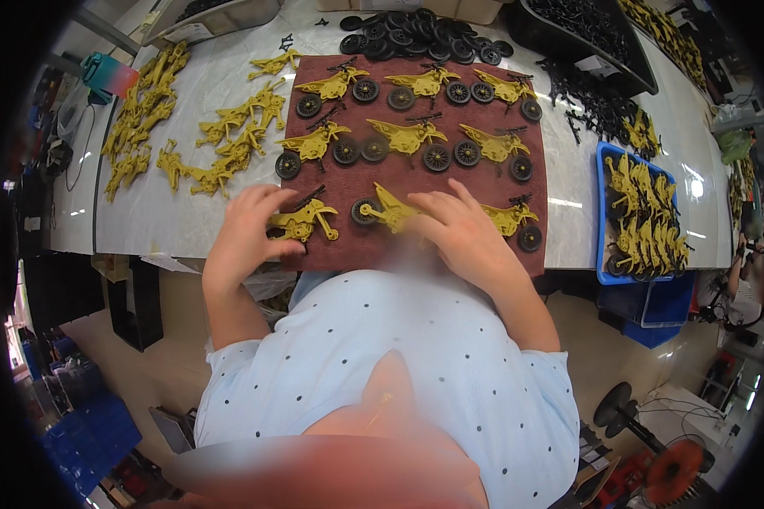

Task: The person assembles small yellow toy motorcycles by hand, attaching black plastic wheels to them.

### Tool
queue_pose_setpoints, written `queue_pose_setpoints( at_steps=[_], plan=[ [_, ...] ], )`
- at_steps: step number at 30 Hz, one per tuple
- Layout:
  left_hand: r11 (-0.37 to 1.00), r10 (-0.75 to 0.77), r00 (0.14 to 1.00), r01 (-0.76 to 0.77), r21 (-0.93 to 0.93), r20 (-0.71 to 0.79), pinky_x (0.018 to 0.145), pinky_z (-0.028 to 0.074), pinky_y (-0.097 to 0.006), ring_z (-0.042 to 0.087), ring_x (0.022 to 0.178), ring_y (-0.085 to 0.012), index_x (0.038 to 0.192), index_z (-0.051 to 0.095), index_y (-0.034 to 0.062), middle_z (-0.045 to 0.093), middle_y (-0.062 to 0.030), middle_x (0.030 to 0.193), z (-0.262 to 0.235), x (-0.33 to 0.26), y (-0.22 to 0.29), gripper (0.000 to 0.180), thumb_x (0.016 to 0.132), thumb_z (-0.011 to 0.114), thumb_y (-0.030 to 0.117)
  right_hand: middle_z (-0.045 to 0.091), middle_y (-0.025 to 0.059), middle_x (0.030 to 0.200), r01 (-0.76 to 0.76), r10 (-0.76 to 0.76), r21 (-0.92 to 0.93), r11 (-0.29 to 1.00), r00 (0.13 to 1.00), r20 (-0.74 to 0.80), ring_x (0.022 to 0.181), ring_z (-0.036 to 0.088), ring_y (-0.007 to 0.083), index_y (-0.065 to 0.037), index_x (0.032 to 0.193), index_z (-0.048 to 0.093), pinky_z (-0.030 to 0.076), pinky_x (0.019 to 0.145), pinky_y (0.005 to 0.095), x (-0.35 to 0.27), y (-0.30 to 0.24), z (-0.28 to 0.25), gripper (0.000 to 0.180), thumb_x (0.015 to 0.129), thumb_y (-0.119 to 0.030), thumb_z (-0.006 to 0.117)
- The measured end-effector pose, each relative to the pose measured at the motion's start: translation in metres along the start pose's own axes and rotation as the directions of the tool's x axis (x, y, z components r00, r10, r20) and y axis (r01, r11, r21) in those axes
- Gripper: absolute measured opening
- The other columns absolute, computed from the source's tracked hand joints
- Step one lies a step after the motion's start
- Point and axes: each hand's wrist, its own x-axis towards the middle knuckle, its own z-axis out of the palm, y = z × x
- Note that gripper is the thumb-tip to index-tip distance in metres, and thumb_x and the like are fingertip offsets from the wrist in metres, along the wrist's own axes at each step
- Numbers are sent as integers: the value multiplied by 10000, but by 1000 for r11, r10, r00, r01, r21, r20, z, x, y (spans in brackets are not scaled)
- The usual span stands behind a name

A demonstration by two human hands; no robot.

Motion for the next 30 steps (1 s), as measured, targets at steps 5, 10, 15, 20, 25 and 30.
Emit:
queue_pose_setpoints(
  at_steps=[5, 10, 15, 20, 25, 30],
  plan=[
    [996, 79, 984, -84, 27, 162, 991, 349, -415, 474, 1171, -309, 1270, 517, 50, 530, -125, 1219, 3, -9, 1, 758, 597, 845, 163, 597, 134, 1224, -4, 40, 145, 989, 968, -247, 1163, 543, 343, -53, 1026, 587, 426, 984, 414, 6, 4, -2, 435, 637, 143, 590],
    [988, 139, 982, -146, 44, 129, 993, 333, -394, 495, 1142, -305, 1281, 496, 41, 552, -123, 1175, 4, -12, 0, 709, 637, 789, 70, 582, 122, 1236, 112, -27, 211, 971, 929, -369, 1176, 531, 338, -44, 1041, 588, 440, 975, 432, 18, -2, 9, 404, 664, 103, 603],
    [995, 101, 991, -103, 14, 84, 967, 337, -390, 521, 1094, -292, 1266, 506, 52, 576, -114, 1121, -3, -12, -6, 654, 658, 747, 35, 577, 151, 1237, 173, -94, 200, 965, 931, -353, 1192, 527, 352, -30, 1028, 583, 424, 1011, 461, 24, 0, 16, 337, 711, 79, 615],
    [994, 112, 992, -111, -25, 59, 951, 345, -387, 529, 1081, -287, 1244, 516, 52, 585, -109, 1104, -5, -6, -3, 622, 666, 747, 38, 553, 141, 1287, 169, -167, 16, 985, 981, -96, 1290, 444, 346, -34, 1027, 589, 304, 1102, 544, 23, -1, 15, 268, 768, 30, 567],
    [980, 198, 977, -194, -46, 79, 936, 360, -384, 535, 1079, -286, 1233, 523, 51, 596, -105, 1102, 9, 3, 2, 574, 705, 747, 77, 534, 117, 1332, 56, -59, -30, 998, 995, -83, 1327, 412, 322, -53, 1080, 606, 268, 1122, 538, 17, -2, 11, 337, 769, 57, 535],
    [979, 192, 975, -184, -84, 111, 931, 387, -394, 542, 1070, -299, 1221, 539, 50, 601, -113, 1108, 14, 6, -5, 537, 723, 739, 89, 536, 105, 1338, 40, -40, -14, 999, 998, -38, 1317, 431, 306, -57, 1122, 615, 265, 1127, 519, 10, -1, 11, 405, 761, 103, 527]
  ],
)
